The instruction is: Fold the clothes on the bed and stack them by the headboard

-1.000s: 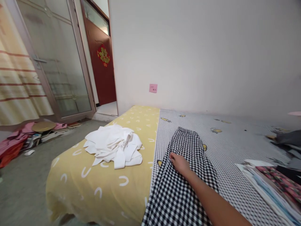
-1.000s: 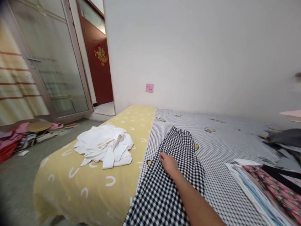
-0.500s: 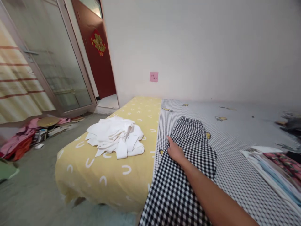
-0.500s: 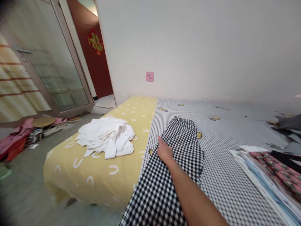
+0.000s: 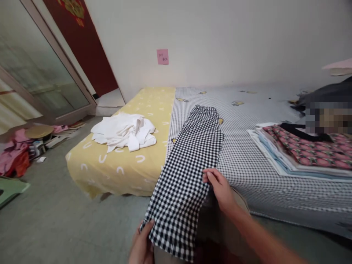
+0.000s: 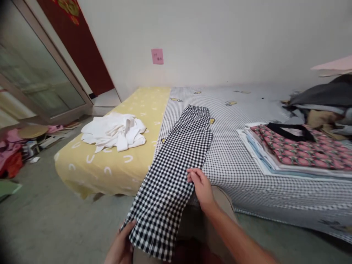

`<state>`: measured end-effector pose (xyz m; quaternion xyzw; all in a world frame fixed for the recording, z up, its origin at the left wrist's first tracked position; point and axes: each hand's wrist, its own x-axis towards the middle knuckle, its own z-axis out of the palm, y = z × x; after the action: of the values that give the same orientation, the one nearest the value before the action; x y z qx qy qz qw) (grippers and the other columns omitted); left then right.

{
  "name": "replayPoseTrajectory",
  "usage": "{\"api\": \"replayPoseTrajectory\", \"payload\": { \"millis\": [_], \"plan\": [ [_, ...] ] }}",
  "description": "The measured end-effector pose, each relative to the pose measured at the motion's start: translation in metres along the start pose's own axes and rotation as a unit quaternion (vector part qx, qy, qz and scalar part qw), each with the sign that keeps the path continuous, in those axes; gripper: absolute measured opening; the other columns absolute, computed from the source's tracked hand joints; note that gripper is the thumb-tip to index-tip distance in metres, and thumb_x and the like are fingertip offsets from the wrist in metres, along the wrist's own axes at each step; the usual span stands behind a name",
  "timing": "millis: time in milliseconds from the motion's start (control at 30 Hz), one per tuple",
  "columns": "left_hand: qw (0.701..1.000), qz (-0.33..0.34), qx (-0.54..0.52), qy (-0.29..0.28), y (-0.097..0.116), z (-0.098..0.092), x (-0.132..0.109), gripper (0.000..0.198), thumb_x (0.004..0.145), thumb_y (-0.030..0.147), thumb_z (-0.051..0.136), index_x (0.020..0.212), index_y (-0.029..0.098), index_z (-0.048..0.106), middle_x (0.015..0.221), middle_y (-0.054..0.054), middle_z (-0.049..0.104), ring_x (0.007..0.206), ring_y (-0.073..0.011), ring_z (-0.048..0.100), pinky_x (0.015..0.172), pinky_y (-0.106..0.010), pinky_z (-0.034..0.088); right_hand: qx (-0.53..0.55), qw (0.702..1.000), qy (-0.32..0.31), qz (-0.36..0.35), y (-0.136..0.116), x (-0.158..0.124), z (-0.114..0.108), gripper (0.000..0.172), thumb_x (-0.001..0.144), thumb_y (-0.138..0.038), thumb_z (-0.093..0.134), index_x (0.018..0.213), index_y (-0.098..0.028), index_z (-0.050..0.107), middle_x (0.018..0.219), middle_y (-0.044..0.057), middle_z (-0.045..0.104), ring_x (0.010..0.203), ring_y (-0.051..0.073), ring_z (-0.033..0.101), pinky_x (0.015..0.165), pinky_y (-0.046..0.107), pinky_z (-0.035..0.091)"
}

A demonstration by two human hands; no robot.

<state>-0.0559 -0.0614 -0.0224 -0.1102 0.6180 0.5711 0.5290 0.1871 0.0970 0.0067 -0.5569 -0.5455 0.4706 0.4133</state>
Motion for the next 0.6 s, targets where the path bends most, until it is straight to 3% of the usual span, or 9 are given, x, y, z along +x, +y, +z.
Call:
{"api": "replayPoseTrajectory", "payload": {
  "millis": [100,200,267,333,400,500,533,600],
  "plan": [
    [0.999,0.016,-0.014,-0.03,0.003,0.006,-0.016,0.039,0.08,0.004,0.065,0.117,0.013,0.064,0.108,-0.011,0.077,0.097,-0.0202,0.074,0.09,-0.03,0.059,0.137,0.97,-0.013,0.202,0.021,-0.055,0.009,0.044,0.088,-0.058,0.046,0.113,-0.023,0.057,0.112,0.012,0.068,0.098,0.026,0.067,0.086,0.039,0.053],
    [0.999,0.019,-0.023,-0.037,0.003,0.01,-0.022,0.037,0.081,0.001,0.063,0.118,0.01,0.063,0.099,-0.012,0.078,0.094,-0.021,0.075,0.086,-0.029,0.061,0.268,0.915,-0.092,0.288,0.036,-0.079,0.025,0.061,0.083,-0.062,0.056,0.134,-0.03,0.044,0.136,0.011,0.06,0.111,0.025,0.065,0.093,0.043,0.051],
    [0.999,0.019,-0.027,-0.037,0.004,0.011,-0.022,0.038,0.081,0.0,0.064,0.119,0.008,0.062,0.096,-0.013,0.078,0.094,-0.0221,0.075,0.084,-0.029,0.062,0.354,0.88,-0.139,0.283,0.04,-0.083,0.037,0.075,0.077,-0.061,0.066,0.141,-0.034,0.038,0.143,0.009,0.056,0.118,0.026,0.062,0.1,0.047,0.047],
    [0.999,0.013,-0.034,-0.04,0.006,0.011,-0.021,0.041,0.081,0.0,0.064,0.121,0.007,0.061,0.097,-0.014,0.078,0.093,-0.0235,0.075,0.083,-0.031,0.062,0.399,0.858,-0.166,0.277,0.043,-0.088,0.047,0.087,0.066,-0.054,0.079,0.141,-0.03,0.042,0.141,0.011,0.059,0.122,0.028,0.06,0.105,0.049,0.044],
    [0.998,0.006,-0.045,-0.046,0.009,0.01,-0.021,0.044,0.08,0.0,0.065,0.124,0.006,0.059,0.1,-0.016,0.078,0.094,-0.0247,0.075,0.085,-0.032,0.062,0.405,0.838,-0.202,0.305,0.047,-0.096,0.055,0.088,0.058,-0.05,0.084,0.135,-0.024,0.05,0.134,0.014,0.064,0.122,0.031,0.06,0.106,0.05,0.043],
    [0.996,0.013,-0.064,-0.059,0.012,0.007,-0.024,0.053,0.08,0.003,0.068,0.131,0.007,0.055,0.108,-0.017,0.076,0.103,-0.0258,0.073,0.09,-0.033,0.061,0.382,0.799,-0.295,0.359,0.052,-0.109,0.06,0.077,0.06,-0.057,0.08,0.125,-0.021,0.06,0.122,0.016,0.07,0.12,0.034,0.062,0.106,0.054,0.044],
    [0.996,0.021,-0.064,-0.065,0.013,0.006,-0.026,0.054,0.081,0.006,0.067,0.133,0.009,0.054,0.111,-0.017,0.076,0.107,-0.0262,0.072,0.092,-0.033,0.06,0.376,0.797,-0.316,0.353,0.052,-0.112,0.061,0.076,0.061,-0.06,0.078,0.124,-0.021,0.061,0.121,0.016,0.071,0.12,0.034,0.062,0.107,0.054,0.044],
    [0.995,0.045,-0.046,-0.078,0.015,0.004,-0.028,0.053,0.084,0.015,0.065,0.136,0.014,0.055,0.114,-0.016,0.075,0.112,-0.0278,0.069,0.094,-0.036,0.06,0.353,0.82,-0.333,0.303,0.045,-0.114,0.06,0.074,0.064,-0.062,0.076,0.122,-0.019,0.063,0.121,0.015,0.071,0.121,0.033,0.062,0.109,0.052,0.042]
  ]
}}
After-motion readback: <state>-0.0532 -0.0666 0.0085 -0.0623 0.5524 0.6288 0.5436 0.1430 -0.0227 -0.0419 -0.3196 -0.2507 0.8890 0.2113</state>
